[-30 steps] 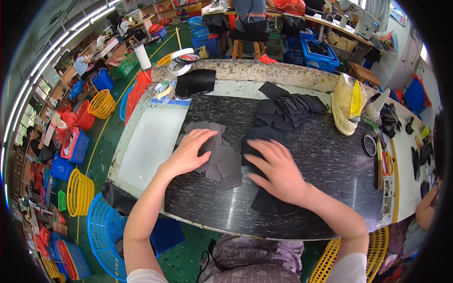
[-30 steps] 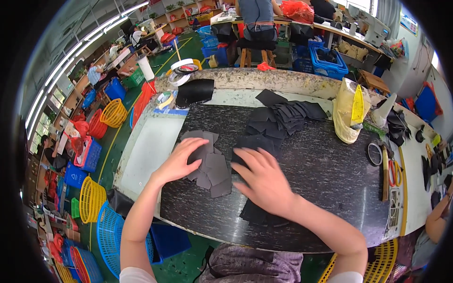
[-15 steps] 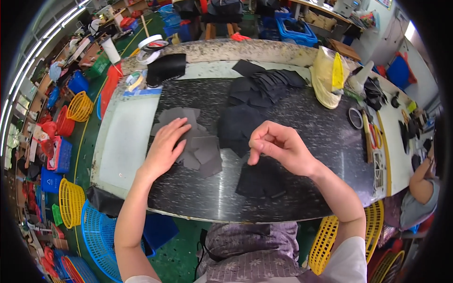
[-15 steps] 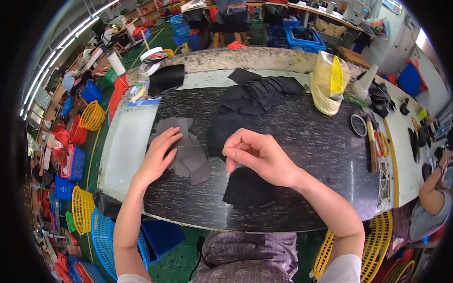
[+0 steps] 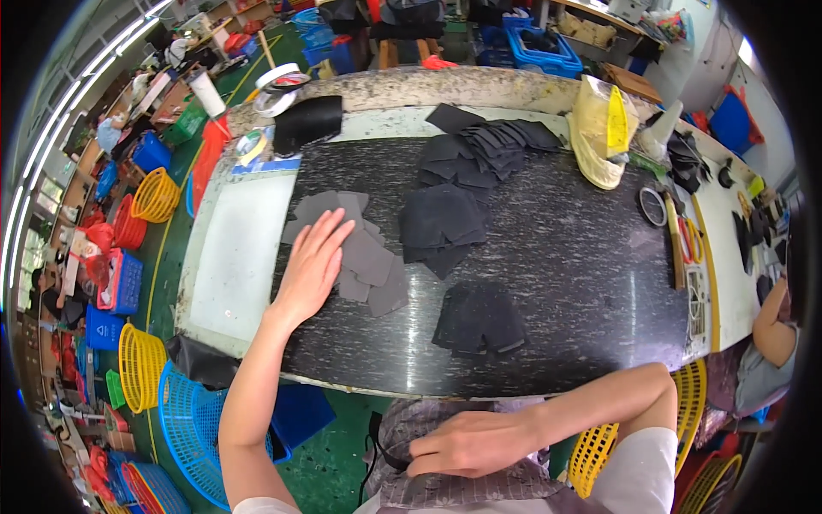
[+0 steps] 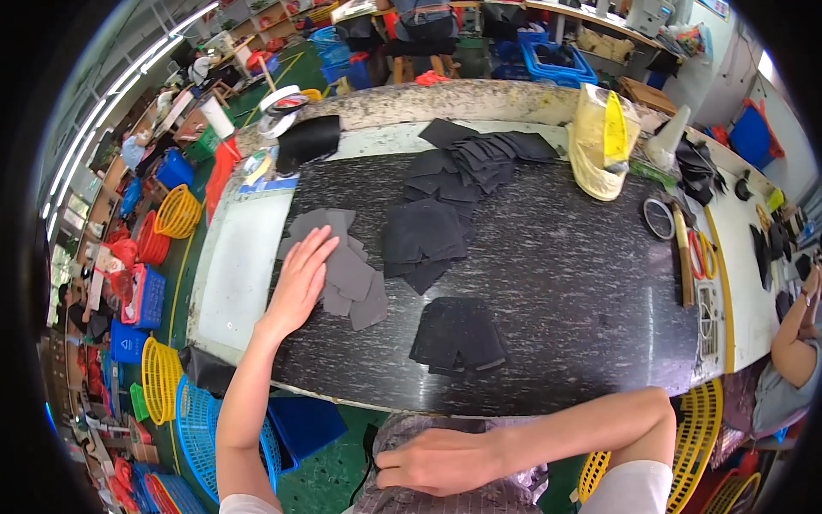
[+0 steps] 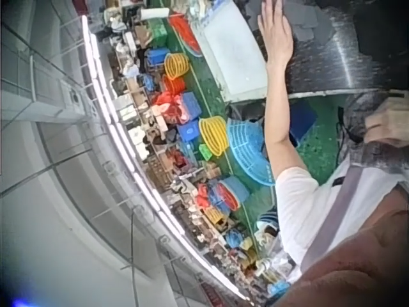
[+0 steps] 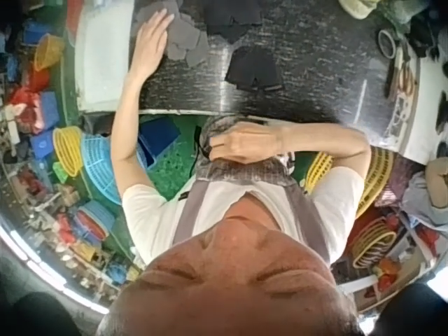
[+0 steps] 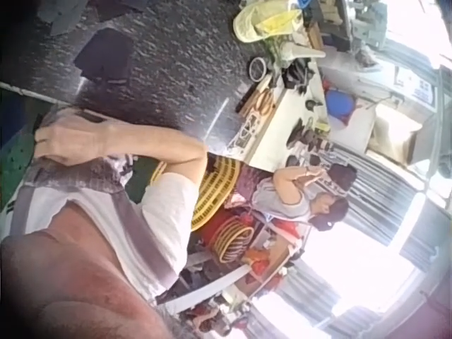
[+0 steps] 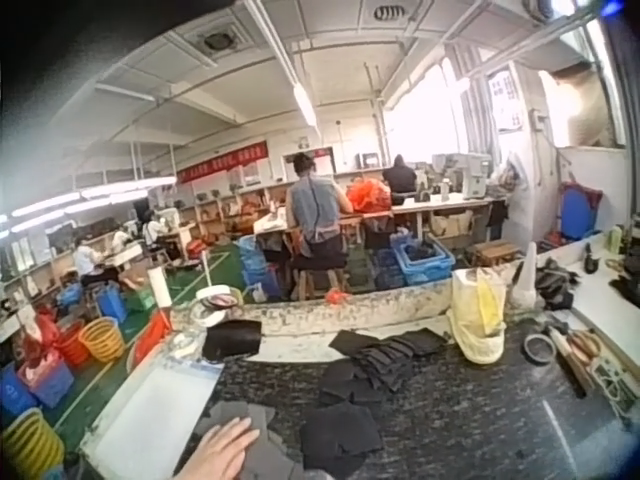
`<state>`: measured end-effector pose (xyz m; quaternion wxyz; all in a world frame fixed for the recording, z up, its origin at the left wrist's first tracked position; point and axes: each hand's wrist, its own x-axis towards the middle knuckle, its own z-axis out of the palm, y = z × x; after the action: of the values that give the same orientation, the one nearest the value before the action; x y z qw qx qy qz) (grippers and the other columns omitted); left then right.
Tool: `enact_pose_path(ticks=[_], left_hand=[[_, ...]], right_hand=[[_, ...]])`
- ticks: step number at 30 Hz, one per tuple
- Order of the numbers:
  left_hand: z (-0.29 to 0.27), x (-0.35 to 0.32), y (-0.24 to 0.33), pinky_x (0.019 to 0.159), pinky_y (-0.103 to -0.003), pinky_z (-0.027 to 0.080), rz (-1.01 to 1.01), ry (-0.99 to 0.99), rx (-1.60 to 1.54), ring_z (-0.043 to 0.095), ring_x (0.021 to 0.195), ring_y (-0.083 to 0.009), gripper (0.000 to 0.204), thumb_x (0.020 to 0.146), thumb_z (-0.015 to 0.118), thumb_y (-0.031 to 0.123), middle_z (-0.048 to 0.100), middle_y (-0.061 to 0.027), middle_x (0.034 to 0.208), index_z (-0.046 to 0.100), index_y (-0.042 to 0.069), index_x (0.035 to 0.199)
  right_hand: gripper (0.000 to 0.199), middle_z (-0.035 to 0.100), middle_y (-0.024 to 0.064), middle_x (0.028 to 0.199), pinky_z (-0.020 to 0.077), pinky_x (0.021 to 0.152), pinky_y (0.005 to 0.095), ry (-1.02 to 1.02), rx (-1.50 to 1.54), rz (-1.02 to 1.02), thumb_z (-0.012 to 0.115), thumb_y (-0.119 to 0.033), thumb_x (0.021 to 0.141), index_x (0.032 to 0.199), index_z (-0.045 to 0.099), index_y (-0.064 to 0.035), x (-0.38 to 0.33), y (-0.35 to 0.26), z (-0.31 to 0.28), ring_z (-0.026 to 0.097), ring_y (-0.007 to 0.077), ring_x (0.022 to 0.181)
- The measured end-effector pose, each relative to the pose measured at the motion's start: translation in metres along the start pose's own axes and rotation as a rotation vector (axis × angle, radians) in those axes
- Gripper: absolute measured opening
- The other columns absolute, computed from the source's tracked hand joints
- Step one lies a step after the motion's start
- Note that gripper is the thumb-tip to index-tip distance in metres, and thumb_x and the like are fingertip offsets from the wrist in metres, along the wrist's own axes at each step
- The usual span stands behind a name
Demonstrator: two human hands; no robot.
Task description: Sorting and inspecting black fabric shoe components at a workbench in a shoe manufacturing facility.
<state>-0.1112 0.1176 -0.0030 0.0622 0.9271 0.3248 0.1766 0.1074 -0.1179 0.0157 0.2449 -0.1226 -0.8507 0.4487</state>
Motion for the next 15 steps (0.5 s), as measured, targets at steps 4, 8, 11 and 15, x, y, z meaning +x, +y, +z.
enact_pose_path(ticks=[4,8,11,15], left_hand=[[-0.011,-0.016,0.072,0.103,-0.047,0.041,0.141,0.146,-0.452,0.055,0.121,-0.0347,0.049,0.08,0.07,0.021,0.059,-0.0185,0.128,0.059,0.003,0.125],[0.015,-0.039,0.155,0.059,-0.03,0.054,0.094,-0.02,-0.816,0.067,0.063,-0.0179,0.049,0.082,0.075,0.008,0.069,-0.0153,0.118,0.059,0.004,0.128],[0.021,-0.019,0.157,0.048,-0.026,0.043,-0.142,0.029,-0.904,0.049,0.048,-0.0078,0.056,0.087,0.069,0.003,0.058,-0.0025,0.066,0.052,0.008,0.139],[0.036,0.001,0.158,0.049,-0.027,0.041,-0.21,-0.078,-0.819,0.046,0.049,-0.0082,0.059,0.089,0.068,0.005,0.044,-0.0022,0.058,0.047,0.014,0.143]], right_hand=[[0.045,0.06,0.0183,0.108,0.0575,0.073,0.0435,0.389,0.073,0.397,0.06,-0.005,0.09,0.133,0.047,-0.0048,-0.037,0.003,-0.021,0.067,0.0375,0.084],[0.056,0.067,0.0114,0.091,0.0563,0.069,0.0338,0.567,0.084,0.636,0.069,-0.006,0.087,0.137,0.046,-0.0077,-0.051,-0.004,-0.055,0.069,0.0249,0.075],[0.053,0.063,0.0058,0.079,0.0525,0.061,0.0267,0.81,-0.018,0.601,0.071,-0.004,0.087,0.134,0.047,-0.0057,-0.058,0.004,-0.074,0.062,0.0129,0.063],[0.039,0.058,0.0063,0.075,0.0484,0.054,0.0306,0.815,-0.153,0.676,0.068,-0.004,0.089,0.122,0.048,-0.0042,-0.062,0.029,-0.082,0.059,0.0155,0.058]])
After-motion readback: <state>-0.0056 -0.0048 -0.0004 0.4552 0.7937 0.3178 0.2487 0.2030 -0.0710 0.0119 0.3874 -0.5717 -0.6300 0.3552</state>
